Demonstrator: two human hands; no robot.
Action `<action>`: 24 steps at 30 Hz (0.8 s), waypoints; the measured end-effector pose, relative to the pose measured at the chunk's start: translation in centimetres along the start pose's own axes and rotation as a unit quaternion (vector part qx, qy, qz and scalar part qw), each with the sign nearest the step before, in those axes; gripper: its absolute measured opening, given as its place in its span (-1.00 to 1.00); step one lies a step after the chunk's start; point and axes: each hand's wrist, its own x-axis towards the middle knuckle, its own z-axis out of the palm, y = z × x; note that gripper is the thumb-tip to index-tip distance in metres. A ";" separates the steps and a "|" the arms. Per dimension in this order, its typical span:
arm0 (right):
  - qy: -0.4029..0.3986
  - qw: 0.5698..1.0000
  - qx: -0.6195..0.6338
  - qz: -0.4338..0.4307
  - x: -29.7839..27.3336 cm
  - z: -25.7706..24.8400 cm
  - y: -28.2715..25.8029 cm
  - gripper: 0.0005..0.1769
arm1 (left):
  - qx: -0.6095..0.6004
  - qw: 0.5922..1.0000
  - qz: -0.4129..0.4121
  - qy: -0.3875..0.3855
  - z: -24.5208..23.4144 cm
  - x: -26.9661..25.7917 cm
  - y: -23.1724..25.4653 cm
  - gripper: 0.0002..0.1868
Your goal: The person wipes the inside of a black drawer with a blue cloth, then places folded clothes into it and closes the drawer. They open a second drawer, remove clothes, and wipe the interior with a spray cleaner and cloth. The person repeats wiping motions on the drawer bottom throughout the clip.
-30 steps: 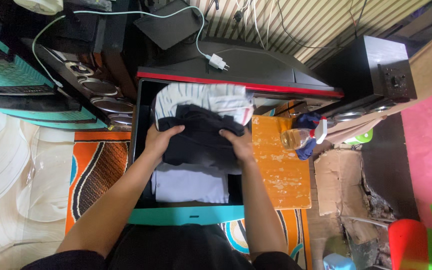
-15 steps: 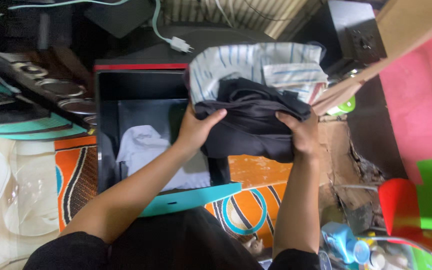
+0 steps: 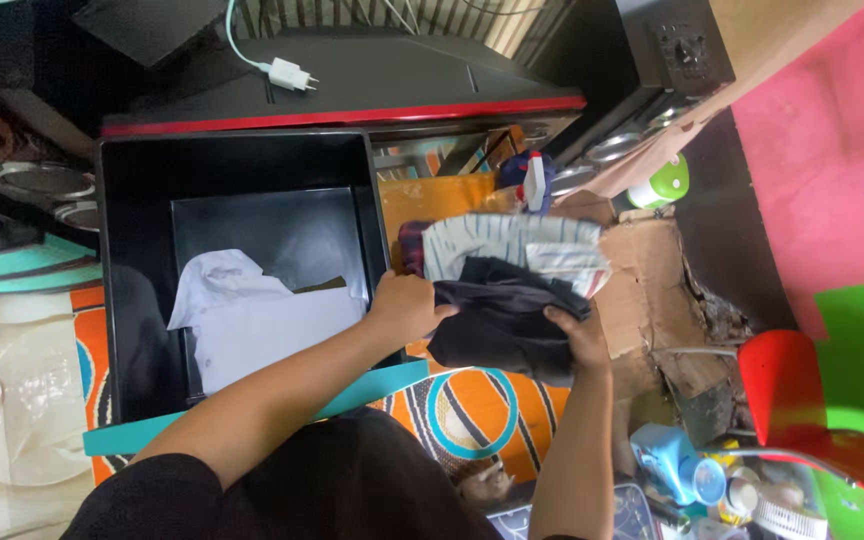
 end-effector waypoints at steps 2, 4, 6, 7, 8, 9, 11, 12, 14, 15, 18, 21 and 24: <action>-0.004 1.000 -0.006 0.020 0.7 0.2 3.1 -0.34 | 0.024 0.983 0.086 0.158 0.2 -0.4 -0.3 -0.59; -0.031 0.997 -0.017 0.068 1.4 1.6 6.7 -0.37 | -0.056 0.973 0.083 0.206 0.2 -1.0 -1.7 -0.69; -0.036 0.997 -0.037 0.052 1.9 2.2 9.8 -0.38 | -0.123 0.953 0.062 0.271 0.3 -1.7 -4.1 -0.74; -0.039 0.997 -0.047 0.043 2.1 2.5 11.1 -0.38 | -0.148 0.938 0.045 0.311 0.2 -2.2 -5.9 -0.72; -0.030 0.995 -0.077 0.051 2.6 2.8 11.8 -0.33 | -0.171 0.920 0.028 0.353 -0.1 -2.7 -7.9 -0.68; -0.021 0.992 -0.108 0.059 3.1 2.5 12.0 -0.28 | -0.142 0.921 -0.029 0.363 -0.3 -3.1 -10.0 -0.58; 0.014 0.986 -0.164 0.037 3.7 2.3 11.2 -0.05 | -0.125 0.919 -0.138 0.348 -0.4 -4.4 -14.9 -0.33; 0.040 0.981 -0.187 0.006 3.6 2.1 10.2 0.14 | -0.137 0.917 -0.188 0.325 -0.1 -5.0 -17.5 -0.19; 0.094 0.952 -0.290 0.017 3.0 2.9 7.0 0.34 | -0.110 0.928 -0.290 0.207 0.1 -5.6 -23.1 0.13; 0.121 0.920 -0.368 0.057 3.0 3.6 4.6 0.35 | -0.097 0.925 -0.339 0.146 0.5 -6.1 -25.8 0.29; 0.168 0.895 -0.398 -0.108 1.4 8.7 -1.8 0.11 | -0.158 0.903 -0.395 0.068 3.7 -6.7 -30.9 0.63; 0.058 0.942 -0.279 -0.179 -0.8 16.4 -6.4 -0.19 | -0.235 0.910 -0.341 0.005 7.1 -6.8 -31.9 0.87; -0.172 0.936 -0.294 -0.093 -3.7 25.1 -7.0 -0.18 | -0.110 0.920 -0.372 -0.049 8.8 -6.9 -30.4 0.78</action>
